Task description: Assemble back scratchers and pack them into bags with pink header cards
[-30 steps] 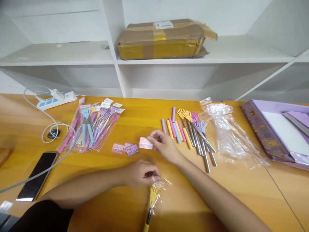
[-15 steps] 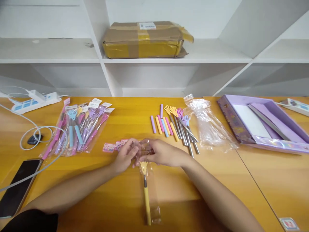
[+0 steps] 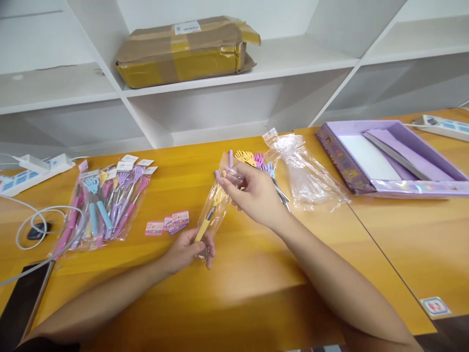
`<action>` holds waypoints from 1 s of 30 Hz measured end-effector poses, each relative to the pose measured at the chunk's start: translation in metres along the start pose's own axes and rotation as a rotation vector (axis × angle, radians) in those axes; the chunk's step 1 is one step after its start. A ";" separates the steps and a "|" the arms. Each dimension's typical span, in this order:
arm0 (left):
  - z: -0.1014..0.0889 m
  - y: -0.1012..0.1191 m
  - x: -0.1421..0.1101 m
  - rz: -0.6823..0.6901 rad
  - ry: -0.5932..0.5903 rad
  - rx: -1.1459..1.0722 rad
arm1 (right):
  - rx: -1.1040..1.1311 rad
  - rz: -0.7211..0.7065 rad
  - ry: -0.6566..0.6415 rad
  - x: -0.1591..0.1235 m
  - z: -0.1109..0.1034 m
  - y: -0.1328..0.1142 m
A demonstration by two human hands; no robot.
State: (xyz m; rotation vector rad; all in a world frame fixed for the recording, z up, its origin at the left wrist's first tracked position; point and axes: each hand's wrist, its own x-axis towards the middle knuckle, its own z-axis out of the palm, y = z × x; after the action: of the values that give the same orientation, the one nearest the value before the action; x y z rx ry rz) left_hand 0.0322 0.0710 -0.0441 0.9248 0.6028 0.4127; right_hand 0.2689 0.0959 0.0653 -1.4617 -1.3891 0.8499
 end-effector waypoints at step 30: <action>0.005 0.007 0.004 0.124 0.339 -0.332 | -0.607 -0.585 0.288 -0.036 -0.020 -0.033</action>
State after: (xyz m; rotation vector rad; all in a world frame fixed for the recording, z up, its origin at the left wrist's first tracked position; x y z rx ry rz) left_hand 0.0381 0.0743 -0.0368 0.5777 0.7594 0.7664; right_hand 0.2706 0.0554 0.0994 -1.4033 -1.7938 -0.1667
